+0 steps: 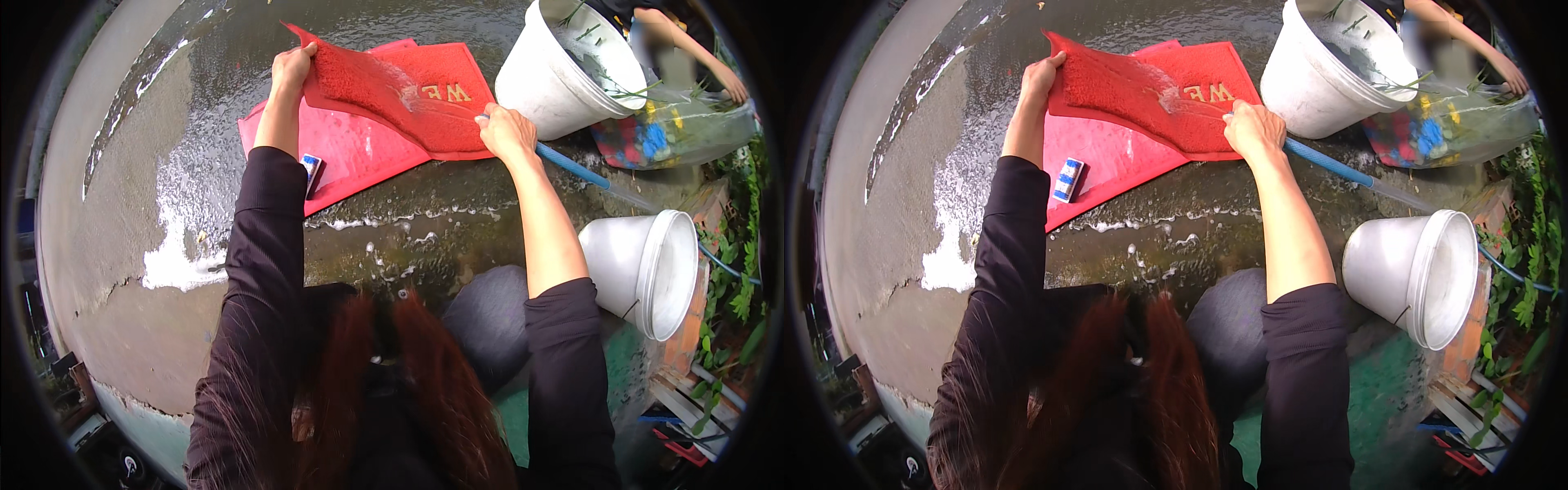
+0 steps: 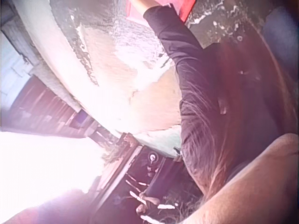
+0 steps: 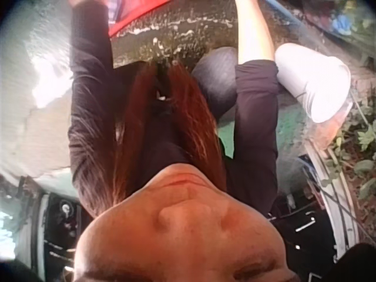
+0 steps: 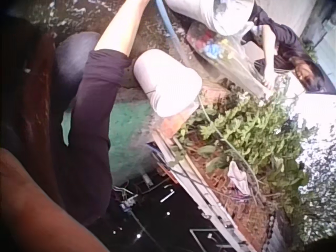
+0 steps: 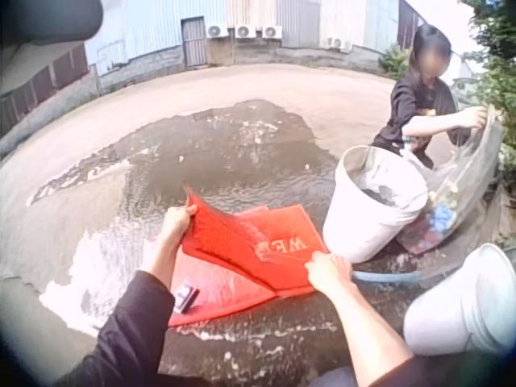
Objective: The person scrubs two red welcome mats with a blue sponge and soapy water, then rinses them with a hose. The person flips the mats to clean both sides and repeatedly pours water over them to remove soap.
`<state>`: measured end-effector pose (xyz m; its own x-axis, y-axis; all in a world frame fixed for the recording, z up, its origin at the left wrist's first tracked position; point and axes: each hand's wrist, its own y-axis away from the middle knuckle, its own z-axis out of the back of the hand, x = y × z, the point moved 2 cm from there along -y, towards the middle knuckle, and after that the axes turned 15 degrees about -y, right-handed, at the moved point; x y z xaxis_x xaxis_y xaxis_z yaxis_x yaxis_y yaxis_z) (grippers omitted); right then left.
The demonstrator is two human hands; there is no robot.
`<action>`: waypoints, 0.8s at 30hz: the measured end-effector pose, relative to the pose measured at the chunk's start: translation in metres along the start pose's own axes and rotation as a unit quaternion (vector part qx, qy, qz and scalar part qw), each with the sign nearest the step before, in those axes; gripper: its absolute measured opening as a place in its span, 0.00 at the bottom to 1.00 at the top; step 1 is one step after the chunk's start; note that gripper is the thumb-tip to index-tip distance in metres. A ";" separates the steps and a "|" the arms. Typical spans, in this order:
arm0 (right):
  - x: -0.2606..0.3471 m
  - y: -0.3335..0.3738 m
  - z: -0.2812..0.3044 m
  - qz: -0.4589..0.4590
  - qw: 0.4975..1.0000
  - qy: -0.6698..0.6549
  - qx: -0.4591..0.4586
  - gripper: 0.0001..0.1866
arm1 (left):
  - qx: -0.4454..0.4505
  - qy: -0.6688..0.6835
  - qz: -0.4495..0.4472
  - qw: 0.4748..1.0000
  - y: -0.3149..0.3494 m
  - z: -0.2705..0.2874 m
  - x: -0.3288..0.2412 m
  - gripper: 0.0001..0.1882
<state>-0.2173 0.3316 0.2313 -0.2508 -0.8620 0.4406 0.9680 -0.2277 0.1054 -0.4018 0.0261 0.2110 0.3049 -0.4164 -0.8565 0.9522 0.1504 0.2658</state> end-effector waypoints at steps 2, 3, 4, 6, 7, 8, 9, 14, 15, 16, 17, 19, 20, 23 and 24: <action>0.005 0.004 0.013 0.001 1.000 -0.015 -0.018 0.13 | -0.049 -0.112 -0.052 0.991 0.021 0.006 -0.062 0.14; 0.005 0.006 0.020 0.006 0.999 -0.019 -0.034 0.13 | -0.034 -0.172 -0.076 0.982 0.018 0.014 -0.084 0.23; 0.004 0.009 0.025 0.007 0.999 -0.021 -0.049 0.13 | -0.046 -0.227 -0.092 0.968 -0.002 0.018 -0.099 0.23; 0.003 0.017 0.039 0.010 0.997 -0.023 -0.078 0.12 | -0.066 -0.272 -0.129 0.951 -0.048 0.037 -0.133 0.22; 0.008 0.019 0.044 0.012 0.996 -0.041 -0.078 0.12 | -0.134 -0.326 -0.236 0.906 -0.055 0.056 -0.159 0.20; 0.006 0.022 0.048 0.007 0.995 -0.051 -0.080 0.12 | -0.109 -0.265 -0.236 0.928 -0.043 0.066 -0.187 0.19; 0.000 0.024 0.052 -0.002 0.995 -0.057 -0.082 0.12 | -0.047 -0.125 -0.259 0.957 -0.029 0.066 -0.210 0.16; -0.020 0.030 0.057 -0.016 0.994 -0.052 -0.099 0.12 | -0.106 -0.374 -0.410 0.825 -0.005 0.135 -0.315 0.19; -0.017 0.030 0.057 -0.011 0.993 -0.058 -0.101 0.11 | -0.096 -0.399 -0.426 0.807 -0.030 0.159 -0.336 0.21; -0.019 0.030 0.059 -0.011 0.993 -0.058 -0.105 0.11 | -0.098 -0.437 -0.410 0.795 -0.027 0.160 -0.349 0.22; -0.019 0.029 0.061 -0.013 0.992 -0.059 -0.108 0.11 | -0.100 -0.475 -0.393 0.781 -0.023 0.160 -0.360 0.23; -0.020 0.030 0.062 -0.017 0.992 -0.056 -0.108 0.12 | -0.107 -0.474 -0.416 0.769 0.035 0.128 -0.349 0.17; -0.017 0.031 0.058 -0.011 0.992 -0.063 -0.106 0.12 | -0.111 -0.478 -0.423 0.761 0.058 0.117 -0.339 0.14; -0.008 0.036 0.058 0.007 0.991 -0.079 -0.107 0.12 | -0.205 -0.505 -0.546 0.636 0.018 0.076 -0.295 0.13; -0.010 0.037 0.063 0.008 0.991 -0.076 -0.112 0.12 | -0.162 -0.506 -0.498 0.685 0.018 0.048 -0.273 0.14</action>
<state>-0.1781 0.3604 0.2871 -0.2149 -0.7920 0.5715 0.9413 -0.3238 -0.0948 -0.4667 0.0996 0.4710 -0.4810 -0.8413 0.2469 0.6932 -0.5373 -0.4804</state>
